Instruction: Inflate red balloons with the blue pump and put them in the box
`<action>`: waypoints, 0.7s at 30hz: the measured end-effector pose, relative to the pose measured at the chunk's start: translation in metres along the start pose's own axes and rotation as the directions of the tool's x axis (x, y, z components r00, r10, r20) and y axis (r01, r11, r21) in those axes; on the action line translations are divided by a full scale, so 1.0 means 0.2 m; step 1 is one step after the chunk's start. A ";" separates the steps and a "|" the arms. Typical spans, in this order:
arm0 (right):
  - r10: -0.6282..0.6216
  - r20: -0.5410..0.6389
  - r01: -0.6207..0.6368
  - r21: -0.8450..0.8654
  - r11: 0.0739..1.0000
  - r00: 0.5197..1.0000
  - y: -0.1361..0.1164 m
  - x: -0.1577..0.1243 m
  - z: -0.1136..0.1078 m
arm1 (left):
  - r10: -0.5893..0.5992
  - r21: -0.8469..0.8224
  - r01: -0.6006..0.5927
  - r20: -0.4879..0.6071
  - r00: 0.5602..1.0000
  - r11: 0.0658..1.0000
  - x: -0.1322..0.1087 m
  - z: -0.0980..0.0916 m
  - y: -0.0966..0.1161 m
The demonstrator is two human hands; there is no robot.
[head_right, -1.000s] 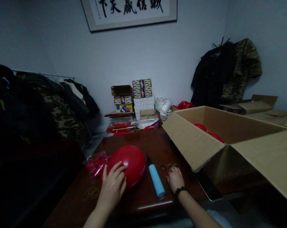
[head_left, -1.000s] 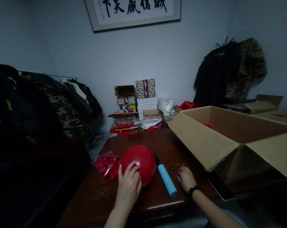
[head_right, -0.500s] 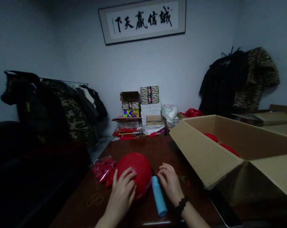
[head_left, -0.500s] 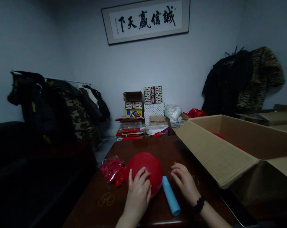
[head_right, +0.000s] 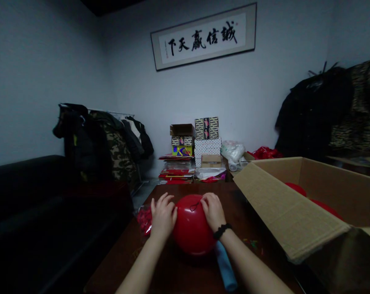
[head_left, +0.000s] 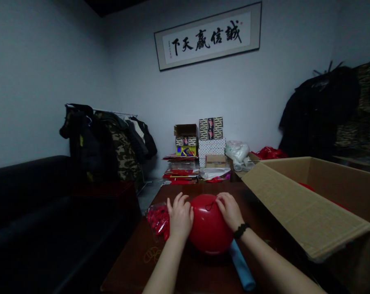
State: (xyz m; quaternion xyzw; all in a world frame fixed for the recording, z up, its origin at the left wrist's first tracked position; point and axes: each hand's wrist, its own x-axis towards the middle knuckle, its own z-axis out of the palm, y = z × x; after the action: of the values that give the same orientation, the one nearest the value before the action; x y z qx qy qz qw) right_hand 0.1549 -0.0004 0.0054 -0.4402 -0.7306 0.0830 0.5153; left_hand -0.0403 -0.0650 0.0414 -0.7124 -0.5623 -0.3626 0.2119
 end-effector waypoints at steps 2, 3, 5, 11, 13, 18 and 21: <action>0.058 -0.021 -0.059 -0.033 0.998 0.998 0.08 0.00 -0.05 | 0.021 -0.006 -0.021 -0.008 1.000 1.000 0.04 0.01 -0.05; 0.083 -0.020 -0.083 -0.048 0.995 0.996 0.12 0.00 -0.08 | 0.041 -0.015 -0.041 -0.009 0.999 0.999 0.05 0.01 -0.06; 0.126 0.002 -0.125 -0.074 0.989 0.992 0.19 -0.01 -0.15 | 0.080 -0.040 -0.080 -0.005 0.997 0.996 0.06 0.01 -0.06; 0.136 0.064 -0.127 -0.134 0.983 0.989 0.32 0.01 -0.29 | 0.146 -0.115 -0.141 0.034 0.989 0.983 0.05 0.10 0.05; 0.079 0.100 -0.065 -0.134 0.989 0.992 0.31 0.04 -0.29 | 0.173 -0.131 -0.167 0.036 0.984 0.977 0.06 0.14 0.09; -0.067 0.212 0.083 -0.067 0.994 0.975 0.17 0.09 -0.21 | 0.139 -0.170 -0.133 0.026 0.990 0.976 0.11 0.22 0.16; -0.127 0.242 0.136 -0.020 0.990 0.962 0.09 0.09 -0.12 | 0.044 -0.222 -0.035 0.036 0.998 0.974 0.11 0.26 0.16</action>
State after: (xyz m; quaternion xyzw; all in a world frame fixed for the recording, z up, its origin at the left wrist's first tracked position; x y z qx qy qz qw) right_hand 0.1827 0.0156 0.0194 -0.3868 -0.8166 0.0876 0.4194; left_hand 0.0080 -0.0230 0.0272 -0.7499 -0.5083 -0.4038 0.1271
